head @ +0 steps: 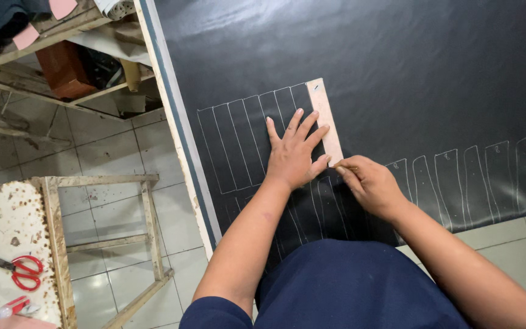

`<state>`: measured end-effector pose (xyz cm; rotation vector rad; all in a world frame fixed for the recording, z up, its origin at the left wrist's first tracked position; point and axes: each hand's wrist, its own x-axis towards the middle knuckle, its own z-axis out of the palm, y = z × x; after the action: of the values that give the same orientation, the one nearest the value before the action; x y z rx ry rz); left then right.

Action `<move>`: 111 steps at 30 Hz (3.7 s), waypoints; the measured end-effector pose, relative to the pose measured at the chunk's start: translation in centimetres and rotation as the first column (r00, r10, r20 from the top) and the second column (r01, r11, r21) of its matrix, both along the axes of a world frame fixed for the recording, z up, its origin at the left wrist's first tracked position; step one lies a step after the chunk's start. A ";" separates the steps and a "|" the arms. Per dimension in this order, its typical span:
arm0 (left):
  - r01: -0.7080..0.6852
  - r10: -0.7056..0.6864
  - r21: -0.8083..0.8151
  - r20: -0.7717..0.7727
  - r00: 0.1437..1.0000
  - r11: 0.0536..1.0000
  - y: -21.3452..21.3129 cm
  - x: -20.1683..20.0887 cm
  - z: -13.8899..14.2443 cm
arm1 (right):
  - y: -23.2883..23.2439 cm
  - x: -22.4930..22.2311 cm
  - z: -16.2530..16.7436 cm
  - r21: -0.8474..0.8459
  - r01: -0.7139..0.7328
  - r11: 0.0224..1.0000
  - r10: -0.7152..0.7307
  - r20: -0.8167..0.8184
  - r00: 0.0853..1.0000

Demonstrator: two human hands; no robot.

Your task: The person selects a wooden straightedge from a pile of pattern pieces, aligns it on dark leather sheeting spread over a cutting table, and traces a line along its edge with a marking pen, repeating this to draw a row of parallel strap outlines. They then pull a section of the leather material over and continue tracing another outline on it.

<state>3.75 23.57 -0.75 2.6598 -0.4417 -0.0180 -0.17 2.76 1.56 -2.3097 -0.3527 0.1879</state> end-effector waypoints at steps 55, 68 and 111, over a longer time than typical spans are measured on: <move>0.034 -0.034 -0.005 0.038 0.999 0.999 -2.5 1.0 -0.7 | -2.7 1.7 -1.7 -0.252 0.128 0.959 -0.121 0.044 0.992; 0.035 -0.033 0.052 -0.040 0.999 0.998 -2.9 1.3 -0.1 | -1.9 12.3 -0.4 0.103 0.174 0.979 -0.189 0.160 0.969; 0.029 -0.026 0.083 -0.038 0.999 0.996 -3.0 1.4 0.1 | -3.8 1.6 1.1 -0.223 0.060 0.973 -0.062 -0.005 0.998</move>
<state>5.12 20.62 -0.61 2.7306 -0.4758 -0.0962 1.42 -1.09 2.64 -2.5356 -0.2651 0.2203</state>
